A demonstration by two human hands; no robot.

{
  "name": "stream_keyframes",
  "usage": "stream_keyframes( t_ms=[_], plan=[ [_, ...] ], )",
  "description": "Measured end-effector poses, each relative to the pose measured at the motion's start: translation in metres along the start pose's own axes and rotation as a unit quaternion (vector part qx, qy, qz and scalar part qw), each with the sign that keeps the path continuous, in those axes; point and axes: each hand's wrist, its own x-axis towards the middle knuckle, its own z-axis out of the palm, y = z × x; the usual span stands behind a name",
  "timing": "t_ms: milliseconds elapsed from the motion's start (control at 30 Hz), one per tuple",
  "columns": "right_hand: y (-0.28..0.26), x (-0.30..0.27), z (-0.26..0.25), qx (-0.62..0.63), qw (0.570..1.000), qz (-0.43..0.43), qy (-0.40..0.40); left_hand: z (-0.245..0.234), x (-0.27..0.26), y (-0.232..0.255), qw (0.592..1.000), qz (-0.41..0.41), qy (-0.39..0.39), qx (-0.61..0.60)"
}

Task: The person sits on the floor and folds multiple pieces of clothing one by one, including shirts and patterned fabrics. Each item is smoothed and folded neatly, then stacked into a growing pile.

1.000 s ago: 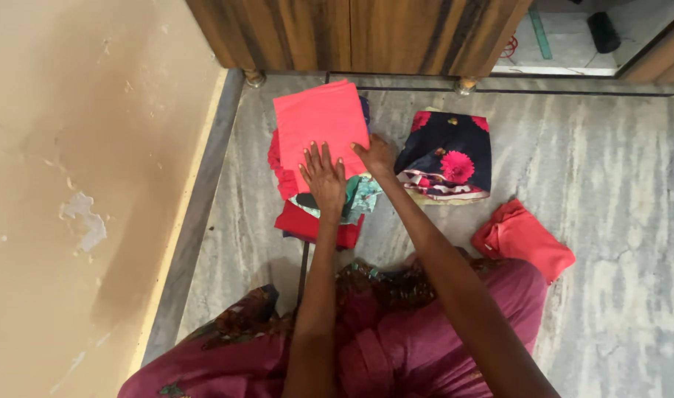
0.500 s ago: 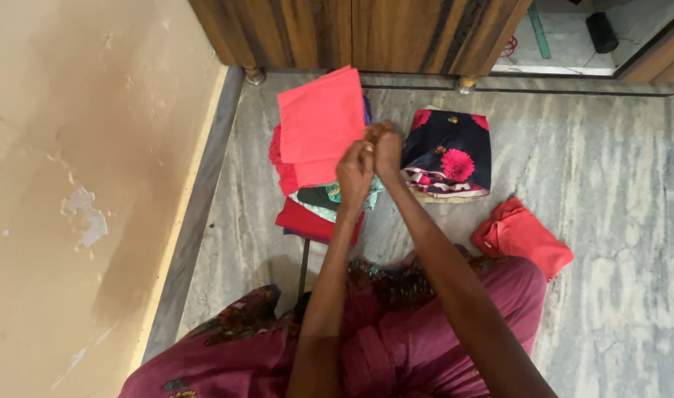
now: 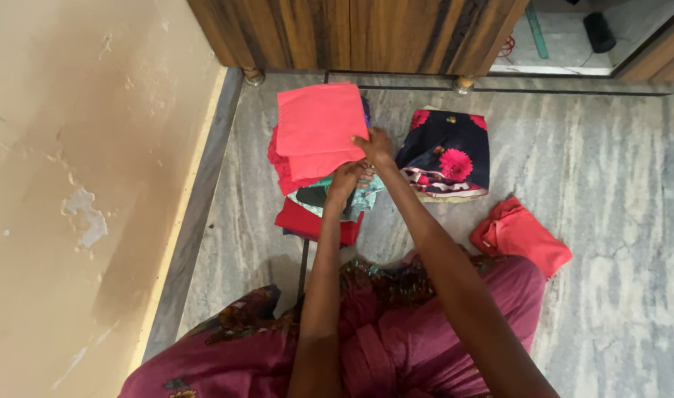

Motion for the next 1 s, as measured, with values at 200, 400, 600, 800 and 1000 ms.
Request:
stream_keyframes(
  t_ms=[200,400,600,800,1000],
  plan=[
    [-0.043,-0.006,-0.025,0.440,0.892,0.033,-0.099,-0.020,0.002,0.015,0.957,0.016,-0.079,-0.280],
    [-0.010,-0.036,-0.061,0.638,0.745,0.090,-0.171,-0.022,-0.022,0.042,0.833,0.102,-0.034,-0.543],
    [0.072,-0.065,-0.097,0.555,0.793,0.150,-0.202,-0.041,-0.033,0.052,0.851,0.027,-0.055,-0.521],
    [0.076,-0.081,-0.104,0.446,0.876,0.072,-0.169,-0.014,-0.032,0.059,0.965,0.029,0.065,-0.251],
    [0.067,-0.094,-0.145,0.461,0.881,0.018,-0.103,0.014,-0.030,0.053,0.971,0.025,0.002,-0.239]
  ],
)
